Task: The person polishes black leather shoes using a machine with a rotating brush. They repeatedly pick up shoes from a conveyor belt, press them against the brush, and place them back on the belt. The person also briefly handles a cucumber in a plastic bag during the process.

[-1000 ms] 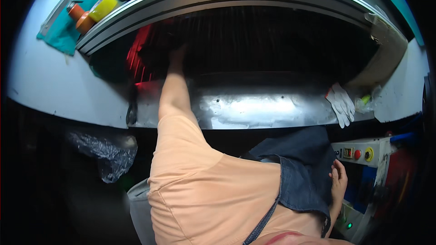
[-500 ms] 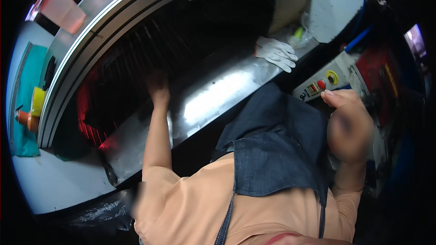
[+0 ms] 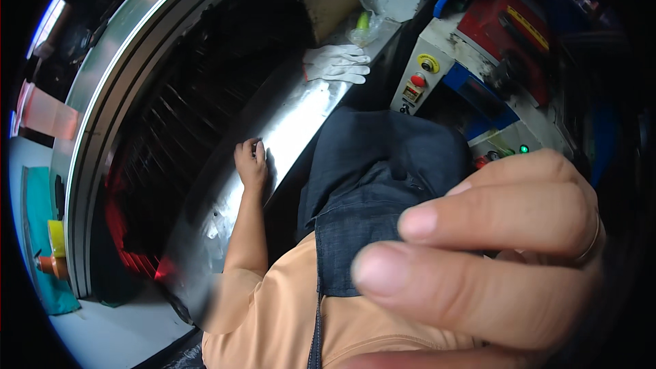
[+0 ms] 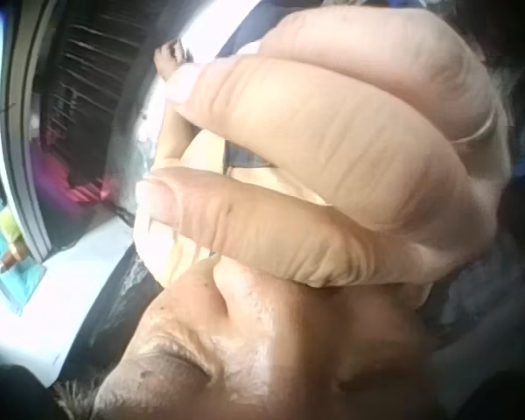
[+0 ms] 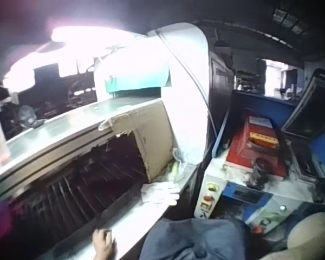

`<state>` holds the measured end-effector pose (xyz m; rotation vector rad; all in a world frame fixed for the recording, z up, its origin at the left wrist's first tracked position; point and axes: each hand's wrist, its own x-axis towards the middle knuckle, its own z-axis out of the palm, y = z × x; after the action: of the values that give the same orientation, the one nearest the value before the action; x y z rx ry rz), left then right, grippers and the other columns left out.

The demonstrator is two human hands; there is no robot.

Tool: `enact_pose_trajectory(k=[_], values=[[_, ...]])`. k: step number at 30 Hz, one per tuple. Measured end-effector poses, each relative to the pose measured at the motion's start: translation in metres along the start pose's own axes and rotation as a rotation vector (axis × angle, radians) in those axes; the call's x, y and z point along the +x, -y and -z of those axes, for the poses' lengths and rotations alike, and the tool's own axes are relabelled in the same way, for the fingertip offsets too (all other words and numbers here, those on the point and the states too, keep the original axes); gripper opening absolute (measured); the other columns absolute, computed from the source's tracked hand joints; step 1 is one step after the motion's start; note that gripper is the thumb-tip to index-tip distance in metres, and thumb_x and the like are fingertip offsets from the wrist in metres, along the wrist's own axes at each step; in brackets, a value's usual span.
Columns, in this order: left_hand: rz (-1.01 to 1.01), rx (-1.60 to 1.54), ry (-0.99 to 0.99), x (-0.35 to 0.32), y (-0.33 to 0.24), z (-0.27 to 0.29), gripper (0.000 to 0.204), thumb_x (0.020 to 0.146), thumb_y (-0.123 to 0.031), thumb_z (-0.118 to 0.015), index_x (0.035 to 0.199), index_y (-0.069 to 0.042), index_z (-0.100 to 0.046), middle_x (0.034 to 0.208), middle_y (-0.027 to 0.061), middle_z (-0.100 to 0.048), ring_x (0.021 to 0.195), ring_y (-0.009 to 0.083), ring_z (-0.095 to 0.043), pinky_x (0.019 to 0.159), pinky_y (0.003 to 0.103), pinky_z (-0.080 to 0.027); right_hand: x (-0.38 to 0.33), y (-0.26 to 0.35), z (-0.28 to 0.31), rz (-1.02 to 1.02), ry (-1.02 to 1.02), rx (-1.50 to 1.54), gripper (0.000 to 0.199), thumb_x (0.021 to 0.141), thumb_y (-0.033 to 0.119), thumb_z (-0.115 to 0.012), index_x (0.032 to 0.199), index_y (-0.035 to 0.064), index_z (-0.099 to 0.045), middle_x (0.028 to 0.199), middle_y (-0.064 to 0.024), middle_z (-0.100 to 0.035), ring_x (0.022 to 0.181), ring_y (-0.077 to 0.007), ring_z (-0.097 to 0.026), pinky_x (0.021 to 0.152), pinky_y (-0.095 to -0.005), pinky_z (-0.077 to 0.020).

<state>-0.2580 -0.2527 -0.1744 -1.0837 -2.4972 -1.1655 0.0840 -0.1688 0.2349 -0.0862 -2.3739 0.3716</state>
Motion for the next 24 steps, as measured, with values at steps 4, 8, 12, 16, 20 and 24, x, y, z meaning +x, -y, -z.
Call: enact_pose_trajectory(k=[4,8,12,16,20,24], values=[[-0.045,0.076,0.011,-0.003,0.008,-0.001,0.018,0.092,-0.021,-0.063,0.101,-0.006,-0.068,0.095,0.0134,-0.06,0.093,0.0323,-0.057,0.083,0.042,-0.046,-0.003,-0.013,-0.002,0.091,-0.058,0.032,0.02,0.094,0.037,-0.057,0.107,0.0308,-0.071,0.104,0.003,-0.067,0.084,-0.0156,-0.061,0.064,-0.0267,-0.049],[-0.1,0.065,0.006,0.006,-0.002,-0.001,0.017,0.094,-0.02,-0.062,0.101,-0.006,-0.068,0.095,0.0144,-0.061,0.093,0.0327,-0.057,0.082,0.043,-0.046,-0.005,-0.018,0.001,0.157,-0.125,0.033,0.02,0.093,0.034,-0.058,0.107,0.0306,-0.072,0.104,0.0034,-0.068,0.084,-0.0152,-0.061,0.065,-0.0264,-0.0495],[-0.068,0.103,-0.007,-0.002,0.002,0.001,0.017,0.094,-0.02,-0.062,0.1,-0.005,-0.068,0.093,0.0137,-0.06,0.089,0.0305,-0.058,0.079,0.042,-0.047,-0.011,-0.033,-0.003,0.201,-0.134,0.066,0.02,0.092,0.032,-0.059,0.107,0.0304,-0.073,0.104,0.0037,-0.068,0.085,-0.0149,-0.062,0.066,-0.0261,-0.0501],[-0.064,0.079,-0.002,-0.001,0.003,-0.005,0.017,0.095,-0.02,-0.062,0.1,-0.005,-0.067,0.095,0.0133,-0.06,0.091,0.0308,-0.057,0.082,0.042,-0.047,-0.023,-0.038,0.007,0.195,-0.147,0.037,0.021,0.091,0.029,-0.06,0.107,0.0302,-0.074,0.104,0.004,-0.069,0.085,-0.0145,-0.063,0.066,-0.0257,-0.0506],[-0.034,0.096,0.021,-0.002,0.002,-0.001,0.016,0.095,-0.02,-0.062,0.1,-0.005,-0.066,0.097,0.0135,-0.06,0.093,0.0316,-0.057,0.083,0.042,-0.046,-0.03,-0.044,0.01,0.201,-0.152,0.033,0.022,0.09,0.027,-0.061,0.107,0.03,-0.075,0.105,0.0043,-0.069,0.086,-0.0141,-0.063,0.067,-0.0254,-0.0512],[-0.034,0.1,0.036,0.003,-0.008,-0.001,0.016,0.094,-0.02,-0.063,0.101,-0.006,-0.066,0.097,0.0133,-0.06,0.093,0.0312,-0.056,0.083,0.042,-0.046,-0.033,-0.045,0.012,0.207,-0.165,0.02,0.023,0.088,0.024,-0.062,0.107,0.0297,-0.075,0.105,0.0047,-0.07,0.086,-0.0138,-0.064,0.068,-0.0251,-0.0517]])
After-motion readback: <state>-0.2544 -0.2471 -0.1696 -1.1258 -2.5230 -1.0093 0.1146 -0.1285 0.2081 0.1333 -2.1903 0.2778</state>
